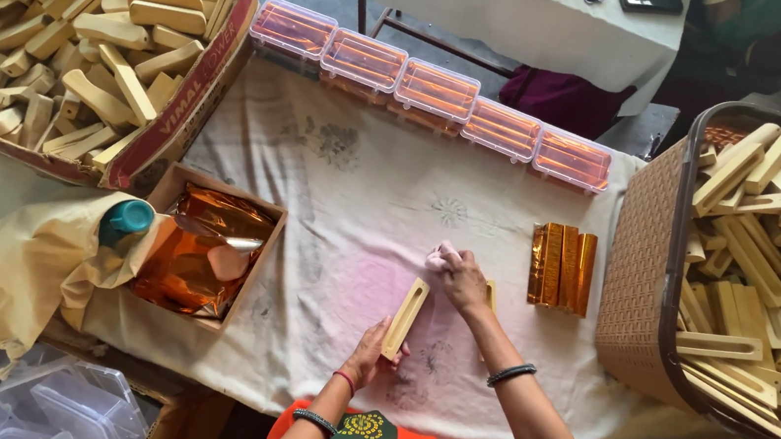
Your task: Wrapping wooden blocks with foil.
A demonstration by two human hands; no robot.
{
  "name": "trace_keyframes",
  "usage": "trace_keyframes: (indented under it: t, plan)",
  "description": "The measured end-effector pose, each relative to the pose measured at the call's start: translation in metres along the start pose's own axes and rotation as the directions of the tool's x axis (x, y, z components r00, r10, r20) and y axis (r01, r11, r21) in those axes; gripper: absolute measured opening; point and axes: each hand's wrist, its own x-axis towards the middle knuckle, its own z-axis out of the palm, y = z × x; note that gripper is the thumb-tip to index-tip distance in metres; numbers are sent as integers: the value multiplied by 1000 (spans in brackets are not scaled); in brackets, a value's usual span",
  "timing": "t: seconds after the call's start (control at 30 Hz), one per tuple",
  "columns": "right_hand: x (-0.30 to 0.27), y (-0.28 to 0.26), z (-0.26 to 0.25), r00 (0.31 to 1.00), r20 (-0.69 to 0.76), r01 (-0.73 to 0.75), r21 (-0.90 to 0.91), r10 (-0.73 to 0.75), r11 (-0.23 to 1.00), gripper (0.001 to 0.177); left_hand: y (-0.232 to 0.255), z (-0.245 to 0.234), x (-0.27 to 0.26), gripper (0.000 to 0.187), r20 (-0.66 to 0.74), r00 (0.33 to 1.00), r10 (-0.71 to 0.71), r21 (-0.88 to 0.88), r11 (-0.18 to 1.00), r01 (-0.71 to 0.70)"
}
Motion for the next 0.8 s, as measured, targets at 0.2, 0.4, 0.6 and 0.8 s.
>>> trace_keyframes:
  t: [0.2,0.4,0.6,0.8]
  plan:
    - [-33,-16,-29,1000,-11,12,137,-10,990,27,-9,-6,7,55,-29,999,-21,9,1000,22]
    - [-50,-32,-35,988,-59,149,86,-144,985,26,-11,-8,9,56,-6,1000,12,-4,1000,-12]
    - [-60,-40,-14,977,17,213,-28,-213,977,20,-14,-9,11,58,-24,999,24,23,999,-23]
    - [-71,-51,-11,984,71,171,-123,-163,978,19,-15,-6,13,59,-77,997,29,61,998,-25]
